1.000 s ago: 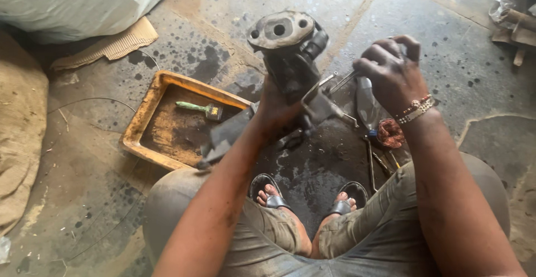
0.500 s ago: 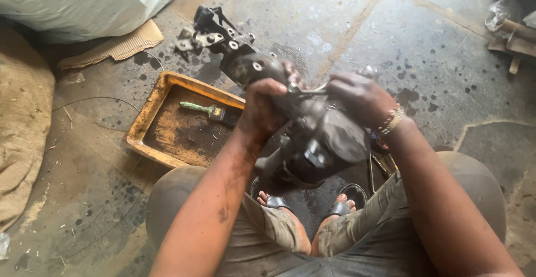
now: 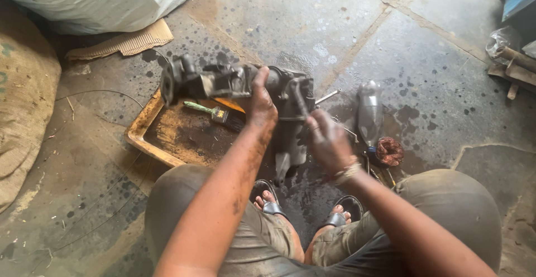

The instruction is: The person sits on the floor and scrubs a cylindrical mechanical part with a wire brush and a steel wool pad. They rotate the part to clean different sides and rinse it with water from a plastic bottle.

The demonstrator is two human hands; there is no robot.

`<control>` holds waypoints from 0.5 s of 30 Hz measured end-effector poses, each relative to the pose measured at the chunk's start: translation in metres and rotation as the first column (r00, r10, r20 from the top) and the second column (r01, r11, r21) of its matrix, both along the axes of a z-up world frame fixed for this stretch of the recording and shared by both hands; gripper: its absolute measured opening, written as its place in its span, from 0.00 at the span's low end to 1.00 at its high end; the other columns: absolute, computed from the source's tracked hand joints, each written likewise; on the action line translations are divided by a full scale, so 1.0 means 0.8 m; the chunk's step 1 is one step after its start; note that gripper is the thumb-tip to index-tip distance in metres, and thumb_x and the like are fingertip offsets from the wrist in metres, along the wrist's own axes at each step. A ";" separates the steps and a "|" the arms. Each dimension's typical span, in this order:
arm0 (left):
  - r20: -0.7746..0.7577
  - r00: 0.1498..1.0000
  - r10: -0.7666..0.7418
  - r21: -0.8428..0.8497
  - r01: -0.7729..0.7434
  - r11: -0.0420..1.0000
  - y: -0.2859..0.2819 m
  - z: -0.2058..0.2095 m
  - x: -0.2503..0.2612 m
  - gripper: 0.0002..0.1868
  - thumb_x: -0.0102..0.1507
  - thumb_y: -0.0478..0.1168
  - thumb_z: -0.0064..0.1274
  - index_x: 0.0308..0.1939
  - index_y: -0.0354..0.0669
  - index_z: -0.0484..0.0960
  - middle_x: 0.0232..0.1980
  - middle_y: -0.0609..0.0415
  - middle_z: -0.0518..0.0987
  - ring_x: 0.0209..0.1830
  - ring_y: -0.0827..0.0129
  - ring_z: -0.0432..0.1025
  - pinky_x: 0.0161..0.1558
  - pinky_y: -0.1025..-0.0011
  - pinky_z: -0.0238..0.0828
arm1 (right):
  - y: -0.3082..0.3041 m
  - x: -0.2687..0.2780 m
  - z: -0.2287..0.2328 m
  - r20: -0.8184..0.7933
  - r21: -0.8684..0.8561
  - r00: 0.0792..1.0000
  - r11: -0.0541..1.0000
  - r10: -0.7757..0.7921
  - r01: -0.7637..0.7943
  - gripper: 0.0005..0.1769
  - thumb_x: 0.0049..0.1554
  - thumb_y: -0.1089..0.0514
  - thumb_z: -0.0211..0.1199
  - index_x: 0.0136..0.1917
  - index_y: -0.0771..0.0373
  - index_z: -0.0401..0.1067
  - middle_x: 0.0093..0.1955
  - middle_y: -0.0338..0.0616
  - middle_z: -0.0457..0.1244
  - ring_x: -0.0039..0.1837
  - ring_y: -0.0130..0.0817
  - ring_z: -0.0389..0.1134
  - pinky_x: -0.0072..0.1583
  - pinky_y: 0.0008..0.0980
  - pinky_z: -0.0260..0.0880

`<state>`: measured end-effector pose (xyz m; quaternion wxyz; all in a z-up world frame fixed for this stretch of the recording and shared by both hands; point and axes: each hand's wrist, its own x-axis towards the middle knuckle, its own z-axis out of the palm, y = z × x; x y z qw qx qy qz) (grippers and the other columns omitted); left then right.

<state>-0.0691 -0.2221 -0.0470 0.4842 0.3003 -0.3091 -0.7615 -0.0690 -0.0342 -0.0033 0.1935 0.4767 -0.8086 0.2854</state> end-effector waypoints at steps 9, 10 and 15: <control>-0.022 0.995 -0.096 0.253 0.099 0.962 0.033 -0.002 -0.005 0.25 0.53 0.43 0.65 0.52 0.45 0.74 0.47 0.56 0.77 0.45 0.66 0.74 0.49 0.66 0.76 | -0.041 0.022 -0.051 0.686 0.055 0.705 0.979 -0.180 0.197 0.08 0.66 0.56 0.52 0.56 0.61 0.63 0.29 0.56 0.65 0.30 0.50 0.70 0.33 0.47 0.68; 0.000 0.983 -0.183 0.306 0.174 0.936 0.036 0.002 -0.002 0.26 0.55 0.46 0.64 0.53 0.44 0.74 0.46 0.55 0.76 0.45 0.66 0.74 0.48 0.66 0.75 | -0.042 0.023 -0.056 0.679 0.081 0.704 0.974 -0.208 0.210 0.10 0.66 0.56 0.51 0.58 0.61 0.61 0.31 0.57 0.66 0.30 0.52 0.70 0.31 0.47 0.69; 0.055 0.971 -0.234 0.374 0.197 0.906 0.060 -0.006 0.004 0.30 0.54 0.48 0.64 0.56 0.48 0.69 0.49 0.55 0.75 0.47 0.66 0.74 0.50 0.66 0.76 | -0.045 0.031 -0.064 0.661 -0.012 0.738 0.981 -0.137 0.193 0.11 0.66 0.58 0.51 0.60 0.63 0.59 0.36 0.59 0.68 0.36 0.52 0.71 0.35 0.48 0.71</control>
